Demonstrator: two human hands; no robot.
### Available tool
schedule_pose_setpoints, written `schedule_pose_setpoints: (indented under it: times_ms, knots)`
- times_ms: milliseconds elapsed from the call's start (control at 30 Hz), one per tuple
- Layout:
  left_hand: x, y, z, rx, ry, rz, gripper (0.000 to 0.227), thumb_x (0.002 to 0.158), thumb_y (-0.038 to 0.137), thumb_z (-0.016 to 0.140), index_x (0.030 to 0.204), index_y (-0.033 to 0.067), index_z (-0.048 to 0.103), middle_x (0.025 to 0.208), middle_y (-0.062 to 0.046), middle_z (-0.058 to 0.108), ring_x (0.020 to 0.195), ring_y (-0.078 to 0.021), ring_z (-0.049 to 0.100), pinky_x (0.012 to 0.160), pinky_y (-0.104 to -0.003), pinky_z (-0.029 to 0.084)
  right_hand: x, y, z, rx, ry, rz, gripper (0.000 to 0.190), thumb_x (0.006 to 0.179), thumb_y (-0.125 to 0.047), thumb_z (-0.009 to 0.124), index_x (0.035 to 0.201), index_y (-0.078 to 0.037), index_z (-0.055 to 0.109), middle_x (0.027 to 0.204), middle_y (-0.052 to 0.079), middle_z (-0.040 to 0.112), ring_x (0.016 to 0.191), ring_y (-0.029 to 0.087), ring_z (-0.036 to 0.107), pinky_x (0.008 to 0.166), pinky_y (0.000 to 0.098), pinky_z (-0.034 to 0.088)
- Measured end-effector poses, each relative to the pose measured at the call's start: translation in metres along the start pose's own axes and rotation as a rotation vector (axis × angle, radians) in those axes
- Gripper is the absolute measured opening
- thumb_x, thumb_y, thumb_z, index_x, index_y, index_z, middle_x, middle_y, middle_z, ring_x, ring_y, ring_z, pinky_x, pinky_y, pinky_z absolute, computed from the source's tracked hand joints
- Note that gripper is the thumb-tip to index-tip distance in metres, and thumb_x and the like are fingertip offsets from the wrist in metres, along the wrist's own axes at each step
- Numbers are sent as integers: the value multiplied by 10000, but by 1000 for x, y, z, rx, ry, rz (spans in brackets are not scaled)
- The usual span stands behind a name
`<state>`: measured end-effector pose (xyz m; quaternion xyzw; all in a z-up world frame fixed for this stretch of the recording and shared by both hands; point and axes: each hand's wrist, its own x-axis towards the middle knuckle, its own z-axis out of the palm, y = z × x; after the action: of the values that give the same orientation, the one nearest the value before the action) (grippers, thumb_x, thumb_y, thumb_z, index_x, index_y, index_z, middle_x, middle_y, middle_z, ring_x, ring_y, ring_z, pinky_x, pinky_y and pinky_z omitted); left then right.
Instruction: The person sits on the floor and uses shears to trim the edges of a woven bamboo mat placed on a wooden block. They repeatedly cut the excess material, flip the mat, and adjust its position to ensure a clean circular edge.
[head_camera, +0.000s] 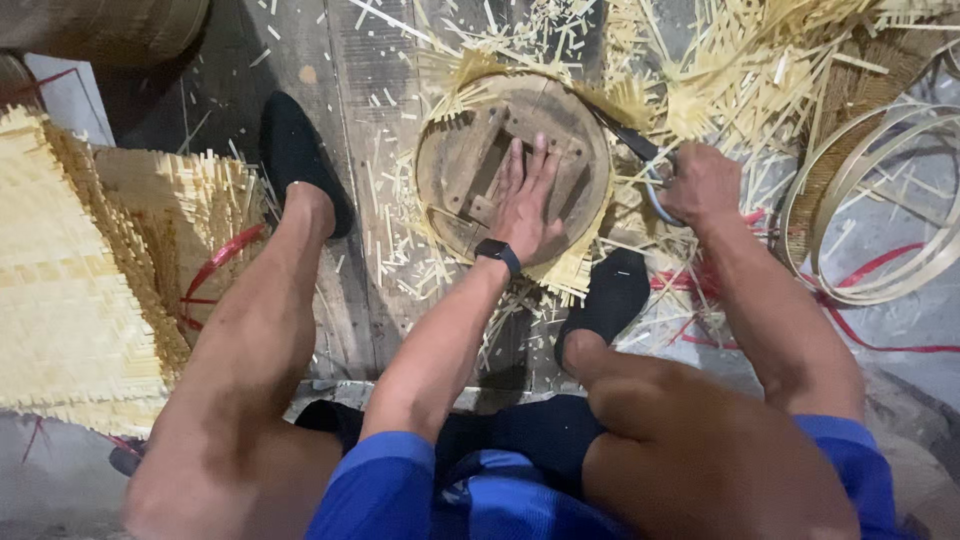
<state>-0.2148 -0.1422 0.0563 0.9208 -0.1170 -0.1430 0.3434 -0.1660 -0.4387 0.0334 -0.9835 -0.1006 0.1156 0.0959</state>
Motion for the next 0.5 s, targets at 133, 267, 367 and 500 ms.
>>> schedule_pose_setpoints:
  times_ms: [133,267,367,500]
  knots:
    - [0,0,0,14,10,-6,1168,680,157,868,1631,180,190,1718,-75,40,1586,-398,14,1296,-548,109,33,-19,3,-144,193,-157,502,809,-493,733,831,4,663,753,185,617,693,320,622,647,433,535]
    - [2,-5,-15,15,-51,73,1150,680,145,868,1620,179,208,1724,-79,56,1589,-400,20,1302,-536,116,38,-11,-17,2,-280,81,431,947,-457,649,996,-30,675,922,213,631,874,362,652,872,492,532]
    - [-6,-11,-25,70,-160,148,1150,642,148,880,1608,204,259,1716,-70,96,1589,-373,55,1306,-531,120,26,2,-27,-98,-263,11,449,995,-462,654,997,-14,669,910,185,628,859,325,646,821,455,541]
    - [-5,-15,-28,54,-161,182,1134,651,131,873,1618,211,286,1724,-69,134,1599,-360,81,1311,-524,123,43,-5,-17,-193,-25,-139,612,719,-557,804,943,-3,675,790,192,622,738,329,638,676,450,552]
